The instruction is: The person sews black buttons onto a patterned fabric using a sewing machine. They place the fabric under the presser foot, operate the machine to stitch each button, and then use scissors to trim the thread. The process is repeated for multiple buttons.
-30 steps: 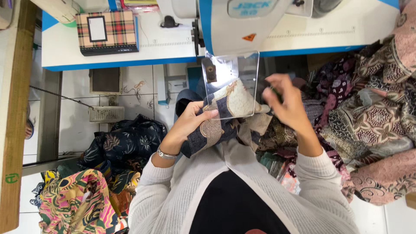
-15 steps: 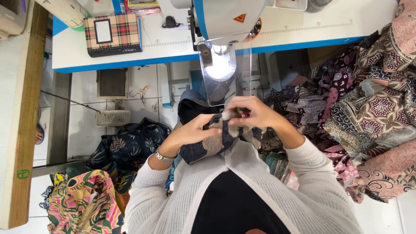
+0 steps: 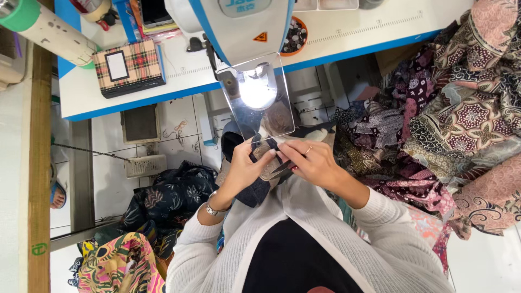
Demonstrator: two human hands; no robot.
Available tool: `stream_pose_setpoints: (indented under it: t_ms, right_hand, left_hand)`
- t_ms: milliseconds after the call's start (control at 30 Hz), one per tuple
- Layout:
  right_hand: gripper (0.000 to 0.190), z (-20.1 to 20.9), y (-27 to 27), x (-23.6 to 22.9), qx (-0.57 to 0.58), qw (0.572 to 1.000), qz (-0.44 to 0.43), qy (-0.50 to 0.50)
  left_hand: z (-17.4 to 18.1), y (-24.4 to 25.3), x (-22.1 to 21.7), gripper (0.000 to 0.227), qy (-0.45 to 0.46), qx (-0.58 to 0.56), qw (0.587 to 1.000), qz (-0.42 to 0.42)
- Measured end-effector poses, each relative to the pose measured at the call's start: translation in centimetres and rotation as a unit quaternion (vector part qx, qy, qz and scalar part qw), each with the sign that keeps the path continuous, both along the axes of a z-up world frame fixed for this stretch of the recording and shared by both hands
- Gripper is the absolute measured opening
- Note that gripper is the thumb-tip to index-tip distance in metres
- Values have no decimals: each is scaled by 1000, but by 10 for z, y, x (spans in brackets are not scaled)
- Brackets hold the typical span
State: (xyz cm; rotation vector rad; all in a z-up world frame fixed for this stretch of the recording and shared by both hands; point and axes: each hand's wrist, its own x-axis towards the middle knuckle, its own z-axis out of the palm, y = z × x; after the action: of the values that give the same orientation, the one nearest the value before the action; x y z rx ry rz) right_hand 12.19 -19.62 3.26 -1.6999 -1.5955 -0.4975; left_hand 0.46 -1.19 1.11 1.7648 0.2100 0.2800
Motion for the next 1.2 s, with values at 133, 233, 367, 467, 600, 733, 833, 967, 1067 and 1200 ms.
stream_pose_setpoints:
  t_ms: [133,233,367,467,600,733,833,967,1067,1200]
  right_hand:
    - [56,-3,-4,11,-30,998,-4,-46]
    - [48,-15,-2,14,-39,995,5,89]
    - [11,-34,0,11,24,953,-47,298]
    - [4,-42,0,9,31,915,-35,402]
    - [3,-43,-3,13,29,906,-38,422]
    - [11,-36,-16,24,7,853,-8,522]
    - [31,-31,-32,33,-32,788,87,609]
    - [48,-30,-45,32,-86,650,230,719]
    - [39,-31,-46,24,-85,521,280,801]
    - [46,-29,-48,22,-101,391,262,876]
  left_hand:
    - [13,-12,5,16,-55,91,994,16]
    - [17,-17,12,13,-71,91,993,17]
    - [19,-16,28,20,-188,110,976,9]
    - [21,-5,38,31,-208,51,974,-69]
    - [15,2,44,32,-111,-14,985,-128]
    - [5,1,48,25,-124,-20,983,-131]
    - [0,1,49,20,-90,-41,987,-126]
    - [1,-1,50,19,-98,-20,987,-124]
    - [6,-2,50,19,-90,-34,985,-140]
    - [13,-4,48,17,-88,13,988,-127]
